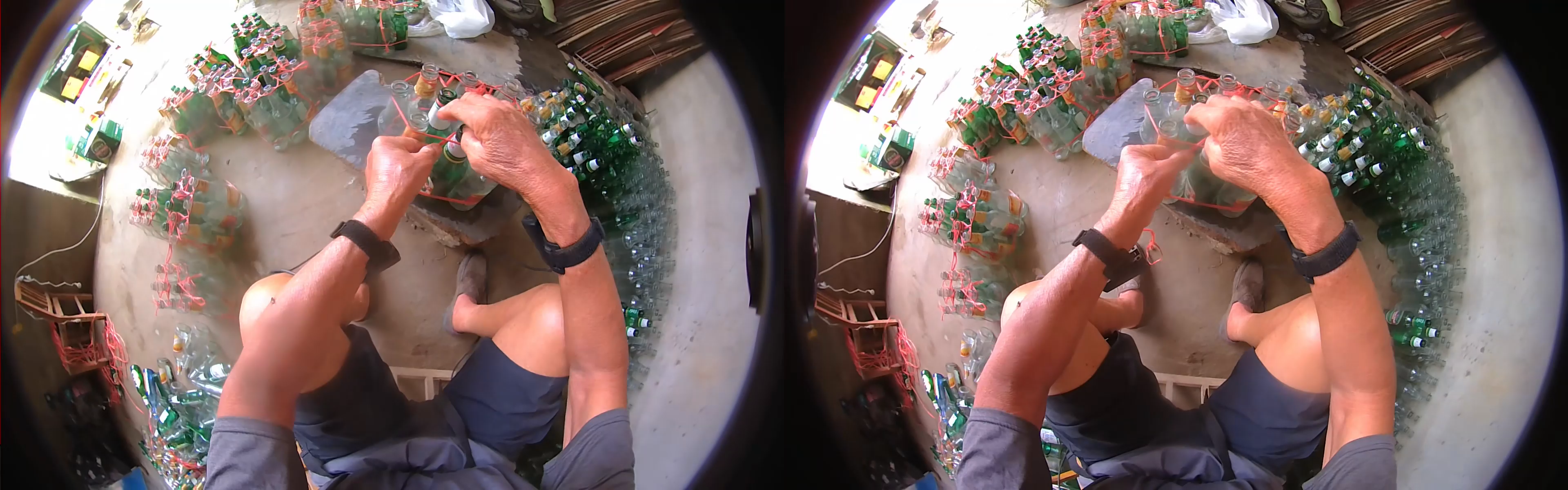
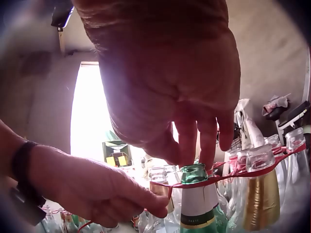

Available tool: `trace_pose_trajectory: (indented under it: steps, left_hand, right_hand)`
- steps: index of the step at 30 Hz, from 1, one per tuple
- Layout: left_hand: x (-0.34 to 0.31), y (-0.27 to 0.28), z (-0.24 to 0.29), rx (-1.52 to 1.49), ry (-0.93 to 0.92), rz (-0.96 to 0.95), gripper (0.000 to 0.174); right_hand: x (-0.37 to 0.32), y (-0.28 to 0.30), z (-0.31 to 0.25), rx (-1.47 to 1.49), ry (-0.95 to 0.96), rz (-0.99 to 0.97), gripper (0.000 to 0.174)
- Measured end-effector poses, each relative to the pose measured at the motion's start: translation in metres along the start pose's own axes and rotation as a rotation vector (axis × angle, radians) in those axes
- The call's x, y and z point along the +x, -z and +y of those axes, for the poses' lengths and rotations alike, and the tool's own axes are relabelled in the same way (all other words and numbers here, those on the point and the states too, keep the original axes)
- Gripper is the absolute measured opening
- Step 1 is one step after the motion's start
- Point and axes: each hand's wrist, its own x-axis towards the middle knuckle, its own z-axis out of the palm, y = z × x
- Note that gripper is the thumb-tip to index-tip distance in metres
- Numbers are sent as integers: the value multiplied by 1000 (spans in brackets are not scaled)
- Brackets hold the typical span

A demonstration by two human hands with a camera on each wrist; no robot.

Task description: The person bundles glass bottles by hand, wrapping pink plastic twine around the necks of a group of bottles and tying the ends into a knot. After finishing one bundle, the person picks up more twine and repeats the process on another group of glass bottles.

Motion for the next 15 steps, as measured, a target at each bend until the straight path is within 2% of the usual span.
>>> trace_pose_trajectory:
  steps: [2, 3, 5, 9, 11, 13, 15]
  left_hand:
    - [4, -1, -1, 163, 64, 39, 33]
    - [4, -2, 0, 159, 66, 42, 33]
    - [5, -2, 1, 221, 129, 60, 35]
    - [4, -3, 0, 183, 123, 55, 33]
    - [3, -5, 2, 188, 101, 115, 37]
    - [2, -5, 1, 204, 78, 144, 34]
    - [2, -6, 1, 206, 150, 113, 30]
  right_hand:
    - [5, -4, 1, 24, -85, -175, 30]
    - [8, -6, 4, 23, -80, -179, 30]
    - [14, -12, 11, 201, -156, -331, 29]
    - [27, -2, 11, 409, -263, -475, 31]
    - [30, 0, 12, 421, -244, -488, 30]
    - [34, 1, 12, 425, -228, -551, 27]
    - [41, 6, 13, 395, -200, -627, 31]
